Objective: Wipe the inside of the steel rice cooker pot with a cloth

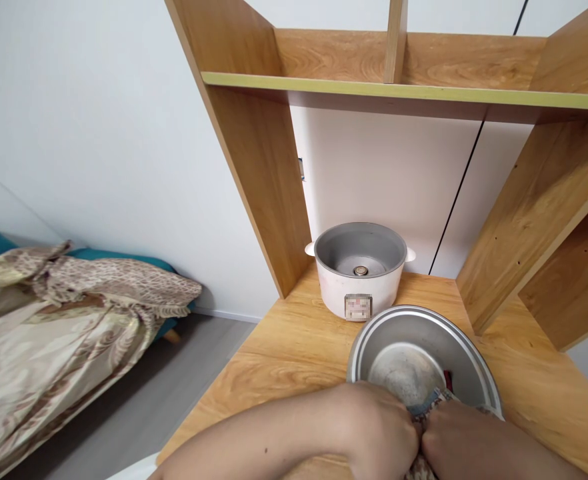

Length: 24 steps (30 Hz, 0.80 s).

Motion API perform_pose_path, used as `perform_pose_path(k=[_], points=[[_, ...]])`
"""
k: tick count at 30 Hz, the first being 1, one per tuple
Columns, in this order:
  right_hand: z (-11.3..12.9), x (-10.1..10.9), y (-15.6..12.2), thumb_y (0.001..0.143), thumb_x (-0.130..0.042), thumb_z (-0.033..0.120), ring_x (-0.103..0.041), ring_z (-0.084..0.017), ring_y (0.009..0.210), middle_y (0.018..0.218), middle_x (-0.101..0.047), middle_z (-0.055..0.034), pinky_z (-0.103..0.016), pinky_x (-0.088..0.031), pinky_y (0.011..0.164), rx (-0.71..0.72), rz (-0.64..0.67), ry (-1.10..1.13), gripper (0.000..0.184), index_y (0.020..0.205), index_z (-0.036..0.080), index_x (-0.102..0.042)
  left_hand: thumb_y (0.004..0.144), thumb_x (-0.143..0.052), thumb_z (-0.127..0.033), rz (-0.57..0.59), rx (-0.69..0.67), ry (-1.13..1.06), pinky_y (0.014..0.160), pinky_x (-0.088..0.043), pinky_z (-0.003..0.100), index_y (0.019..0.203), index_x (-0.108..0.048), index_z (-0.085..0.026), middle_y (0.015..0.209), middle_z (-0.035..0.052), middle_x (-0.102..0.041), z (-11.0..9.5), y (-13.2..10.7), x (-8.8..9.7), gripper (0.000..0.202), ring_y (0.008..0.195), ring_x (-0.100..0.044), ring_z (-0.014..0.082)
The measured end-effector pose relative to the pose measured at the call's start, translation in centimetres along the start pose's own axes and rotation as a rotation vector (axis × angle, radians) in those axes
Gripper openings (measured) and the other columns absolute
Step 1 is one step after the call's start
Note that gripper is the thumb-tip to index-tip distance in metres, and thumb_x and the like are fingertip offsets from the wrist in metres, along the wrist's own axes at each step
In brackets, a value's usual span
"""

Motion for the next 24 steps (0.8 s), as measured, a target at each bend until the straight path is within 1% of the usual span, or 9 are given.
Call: perform_pose_path(k=[3, 6, 8, 12, 15, 17, 20, 24], points=[[0.3, 0.9, -0.2, 0.096, -0.063, 0.034, -0.081, -0.032, 0.090, 0.103, -0.088, -0.0156, -0.035, -0.047, 0.065, -0.090, 0.030, -0.036, 0.034, 0.106, 0.018, -0.091, 0.071, -0.084, -0.036, 0.044, 0.032, 0.020, 0.051, -0.047, 0.034, 0.063, -0.062, -0.021, 0.067, 0.0072, -0.074, -0.2, -0.2, 0.3, 0.028, 0.057, -0.064, 0.0215], [0.9, 1.8, -0.4, 0.096, -0.063, 0.032, -0.081, -0.030, 0.087, 0.102, -0.088, -0.0137, -0.035, -0.046, 0.064, -0.105, 0.055, -0.009, 0.031, 0.103, 0.019, -0.090, 0.067, -0.085, -0.034, 0.077, 0.066, 0.022, 0.053, -0.048, 0.035, 0.065, -0.066, -0.021, 0.062, 0.0052, -0.072, -0.2, -0.3, 0.4, 0.023, 0.057, -0.066, 0.0233], [1.3, 2.3, -0.5, 0.097, -0.063, 0.032, -0.080, -0.030, 0.085, 0.101, -0.088, -0.0139, -0.036, -0.043, 0.061, -0.100, 0.081, -0.008, 0.030, 0.103, 0.017, -0.089, 0.068, -0.086, -0.035, 0.088, 0.068, 0.014, 0.053, -0.048, 0.035, 0.060, -0.062, -0.022, 0.057, 0.0043, -0.068, -0.2, -0.4, 0.5, 0.028, 0.055, -0.064, 0.0227], [1.7, 2.8, -0.6, 0.098, -0.063, 0.031, -0.081, -0.029, 0.085, 0.100, -0.088, -0.0145, -0.037, -0.038, 0.058, -0.101, 0.084, -0.050, 0.030, 0.101, 0.016, -0.089, 0.072, -0.085, -0.040, 0.038, 0.068, -0.019, 0.050, -0.045, 0.034, 0.052, -0.048, -0.024, 0.049, 0.0026, -0.059, -0.2, -0.4, 0.7, 0.044, 0.048, -0.057, 0.0200], [1.7, 2.8, -0.7, 0.098, -0.063, 0.033, -0.081, -0.030, 0.083, 0.097, -0.088, -0.0142, -0.038, -0.033, 0.055, -0.112, 0.096, -0.069, 0.030, 0.099, 0.017, -0.088, 0.068, -0.087, -0.036, 0.020, 0.053, -0.053, 0.047, -0.042, 0.034, 0.046, -0.040, -0.025, 0.043, -0.0002, -0.052, 0.0, -0.2, 0.5, 0.053, 0.043, -0.050, 0.0181], [1.7, 2.7, -0.7, 0.098, -0.064, 0.033, -0.082, -0.031, 0.083, 0.097, -0.088, -0.0145, -0.039, -0.031, 0.055, -0.110, 0.098, -0.079, 0.029, 0.098, 0.017, -0.088, 0.065, -0.088, -0.035, 0.002, 0.041, -0.063, 0.047, -0.041, 0.034, 0.044, -0.038, -0.025, 0.041, -0.0009, -0.050, 0.1, -0.1, 0.3, 0.054, 0.042, -0.049, 0.0176], [1.6, 2.5, -0.7, 0.098, -0.063, 0.033, -0.082, -0.031, 0.082, 0.096, -0.088, -0.0144, -0.039, -0.032, 0.056, -0.103, 0.081, -0.081, 0.029, 0.097, 0.017, -0.087, 0.065, -0.087, -0.035, -0.011, 0.053, -0.060, 0.048, -0.042, 0.033, 0.046, -0.038, -0.025, 0.043, -0.0002, -0.051, 0.2, -0.1, 0.1, 0.053, 0.045, -0.052, 0.0185], [1.5, 2.3, -0.5, 0.098, -0.063, 0.034, -0.081, -0.032, 0.079, 0.092, -0.087, -0.0148, -0.041, -0.031, 0.056, -0.098, 0.070, -0.100, 0.030, 0.095, 0.017, -0.087, 0.064, -0.087, -0.034, -0.007, 0.077, -0.048, 0.049, -0.043, 0.034, 0.049, -0.047, -0.025, 0.045, 0.0003, -0.054, 0.2, -0.2, 0.1, 0.044, 0.046, -0.056, 0.0198]])
Point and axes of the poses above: each hand's wrist, its own y-axis towards the middle knuckle, its own x-axis out of the back of the hand, z = x × y, the point moved 4 cm from there along y, towards the middle knuckle
